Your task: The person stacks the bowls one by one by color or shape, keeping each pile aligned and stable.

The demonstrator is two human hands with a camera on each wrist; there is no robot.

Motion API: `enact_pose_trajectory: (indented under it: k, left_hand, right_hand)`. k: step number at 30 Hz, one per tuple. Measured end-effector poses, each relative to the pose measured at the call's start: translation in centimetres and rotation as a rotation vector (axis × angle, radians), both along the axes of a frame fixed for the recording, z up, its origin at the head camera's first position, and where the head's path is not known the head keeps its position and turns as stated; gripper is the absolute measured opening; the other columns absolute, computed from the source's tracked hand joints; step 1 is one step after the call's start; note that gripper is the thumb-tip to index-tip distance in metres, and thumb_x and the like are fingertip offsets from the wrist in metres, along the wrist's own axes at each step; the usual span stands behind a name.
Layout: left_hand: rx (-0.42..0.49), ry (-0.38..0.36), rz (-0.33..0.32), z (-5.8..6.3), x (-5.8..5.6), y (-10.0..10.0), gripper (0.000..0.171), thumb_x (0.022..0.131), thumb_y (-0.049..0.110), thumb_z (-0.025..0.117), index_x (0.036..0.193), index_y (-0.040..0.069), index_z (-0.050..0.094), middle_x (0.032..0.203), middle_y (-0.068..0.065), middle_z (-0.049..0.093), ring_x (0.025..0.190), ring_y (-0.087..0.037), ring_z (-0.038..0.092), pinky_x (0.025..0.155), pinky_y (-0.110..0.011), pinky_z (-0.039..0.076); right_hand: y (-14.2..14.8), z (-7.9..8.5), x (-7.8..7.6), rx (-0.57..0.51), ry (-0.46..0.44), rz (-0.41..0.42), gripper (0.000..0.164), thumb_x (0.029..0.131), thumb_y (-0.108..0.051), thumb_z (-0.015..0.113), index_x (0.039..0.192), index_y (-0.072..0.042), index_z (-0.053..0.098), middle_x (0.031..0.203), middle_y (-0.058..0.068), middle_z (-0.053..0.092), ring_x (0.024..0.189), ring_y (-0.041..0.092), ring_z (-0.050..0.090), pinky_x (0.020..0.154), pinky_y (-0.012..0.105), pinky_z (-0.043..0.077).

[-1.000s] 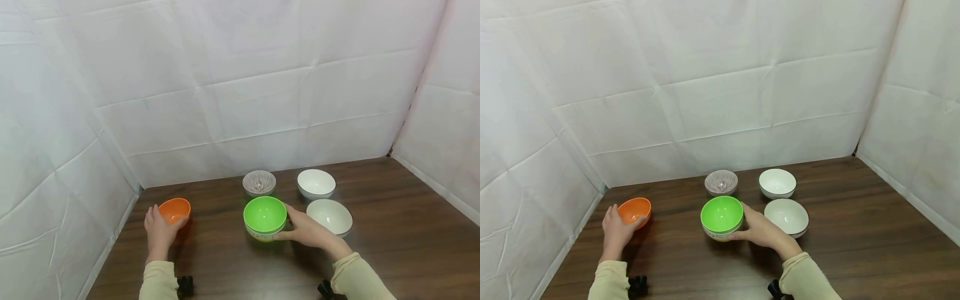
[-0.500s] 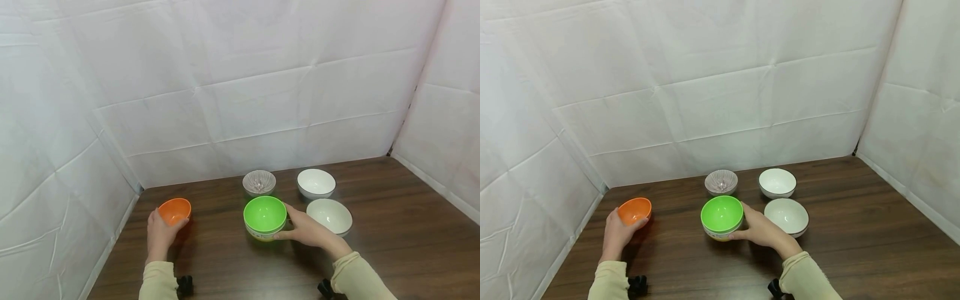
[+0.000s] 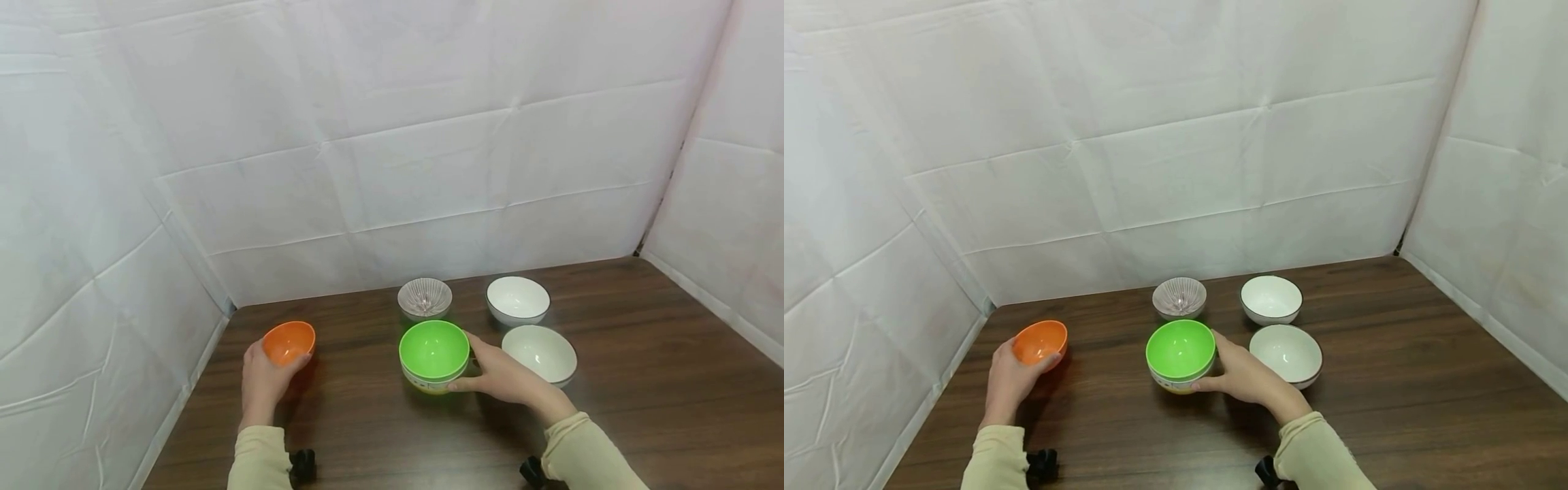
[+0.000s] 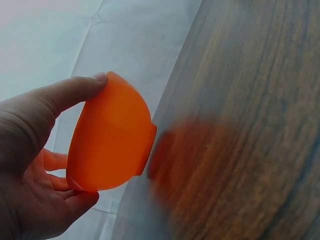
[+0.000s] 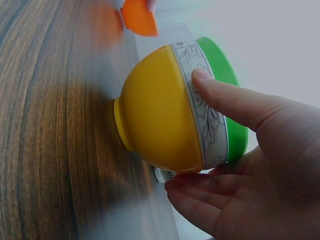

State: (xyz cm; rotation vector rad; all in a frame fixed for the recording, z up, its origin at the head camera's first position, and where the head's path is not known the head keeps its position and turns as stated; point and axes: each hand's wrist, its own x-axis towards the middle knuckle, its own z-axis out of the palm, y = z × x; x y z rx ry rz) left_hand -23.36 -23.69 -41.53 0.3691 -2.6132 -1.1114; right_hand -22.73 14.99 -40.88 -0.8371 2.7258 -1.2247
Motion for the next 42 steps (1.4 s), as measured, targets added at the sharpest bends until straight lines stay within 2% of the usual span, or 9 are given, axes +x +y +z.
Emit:
enact_pose_trajectory:
  k: [14,25,31,42]
  left_hand:
    - [0.02,0.013,-0.04,1.0,-0.2,0.9,0.094,0.074,0.04,0.078,0.14,-0.007,0.031,0.142,-0.031,0.032,0.119,-0.044,0.041,0.101,-0.062,0.041]
    - [0.071,0.027,-0.075,1.6,-0.3,2.0,0.095,0.073,0.042,0.078,0.142,-0.002,0.031,0.143,-0.027,0.034,0.119,-0.042,0.042,0.102,-0.062,0.041]
    - [0.072,0.028,-0.113,1.9,-0.4,2.9,0.095,0.073,0.045,0.078,0.142,-0.001,0.032,0.142,-0.026,0.037,0.119,-0.041,0.044,0.101,-0.061,0.043]
    - [0.065,0.044,-0.144,2.1,-0.6,4.2,0.094,0.072,0.045,0.079,0.142,0.001,0.034,0.14,-0.023,0.041,0.117,-0.039,0.046,0.099,-0.06,0.045]
  right_hand:
    - [0.1,-0.1,0.1,-0.007,-0.009,-0.005,0.097,0.076,-0.042,0.076,0.147,0.002,0.027,0.14,0.022,0.049,0.126,0.035,0.046,0.105,0.061,0.038]
    - [0.1,-0.2,0.0,0.001,-0.002,-0.007,0.097,0.076,-0.043,0.076,0.146,0.003,0.027,0.14,0.022,0.048,0.127,0.035,0.045,0.105,0.061,0.037]
    - [0.1,-0.1,0.1,0.008,-0.011,-0.008,0.097,0.077,-0.044,0.075,0.147,0.002,0.027,0.142,0.022,0.047,0.128,0.035,0.044,0.106,0.061,0.036]
    - [0.1,-0.1,-0.1,0.012,0.001,-0.005,0.097,0.076,-0.045,0.075,0.147,0.002,0.027,0.142,0.021,0.047,0.129,0.034,0.043,0.107,0.061,0.035]
